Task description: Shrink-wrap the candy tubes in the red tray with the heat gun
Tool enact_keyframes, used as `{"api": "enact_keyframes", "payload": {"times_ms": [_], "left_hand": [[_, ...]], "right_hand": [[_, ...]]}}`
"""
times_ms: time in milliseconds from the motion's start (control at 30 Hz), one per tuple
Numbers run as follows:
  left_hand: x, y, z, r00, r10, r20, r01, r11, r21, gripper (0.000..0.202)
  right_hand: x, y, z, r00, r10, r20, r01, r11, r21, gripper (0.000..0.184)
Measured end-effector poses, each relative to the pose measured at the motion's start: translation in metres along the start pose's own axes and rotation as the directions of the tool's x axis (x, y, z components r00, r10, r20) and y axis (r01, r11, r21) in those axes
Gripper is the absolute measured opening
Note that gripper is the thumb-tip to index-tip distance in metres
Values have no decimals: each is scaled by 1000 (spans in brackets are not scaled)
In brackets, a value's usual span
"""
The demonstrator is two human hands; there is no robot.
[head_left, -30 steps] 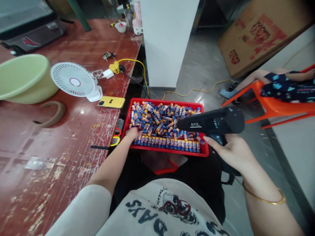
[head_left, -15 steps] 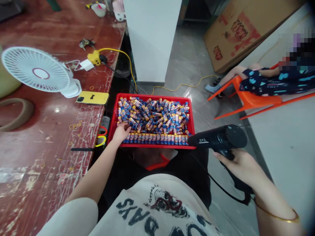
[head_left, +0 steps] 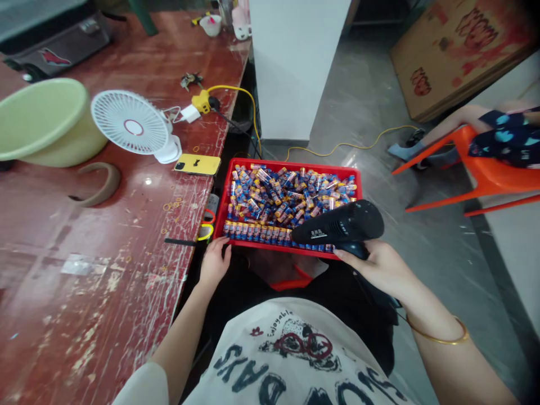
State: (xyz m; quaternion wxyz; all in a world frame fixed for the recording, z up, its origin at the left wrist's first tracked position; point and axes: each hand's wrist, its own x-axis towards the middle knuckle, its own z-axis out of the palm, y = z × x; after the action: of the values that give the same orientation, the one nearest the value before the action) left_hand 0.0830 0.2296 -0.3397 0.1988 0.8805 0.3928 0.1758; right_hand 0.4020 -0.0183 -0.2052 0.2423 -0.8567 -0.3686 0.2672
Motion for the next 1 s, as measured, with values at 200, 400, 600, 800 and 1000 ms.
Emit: {"api": "enact_keyframes", "payload": {"times_ms": [200,400,600,800,1000], "left_hand": [[-13,-5,-12,999,-42,-22,41,999,-12,26],[-20,-7,-19,996,-90,21,91,996,-8,24],[-17,-13,-15,996,-94,1,94,995,-45,27],[24,12,23,979,-199,48,203,974,-106,29],[72,37,63,778,-329,536,478,863,-165,29]], "right_hand": [[19,-36,20,992,-89,88,93,995,-38,47],[36,-84,46,977,-170,127,181,980,-84,48],[43,-109,60,970,-206,128,220,970,-107,45],[41,-88,41,986,-118,115,132,983,-128,52],[36,-51,6,989,-143,27,143,990,-1,49]]}}
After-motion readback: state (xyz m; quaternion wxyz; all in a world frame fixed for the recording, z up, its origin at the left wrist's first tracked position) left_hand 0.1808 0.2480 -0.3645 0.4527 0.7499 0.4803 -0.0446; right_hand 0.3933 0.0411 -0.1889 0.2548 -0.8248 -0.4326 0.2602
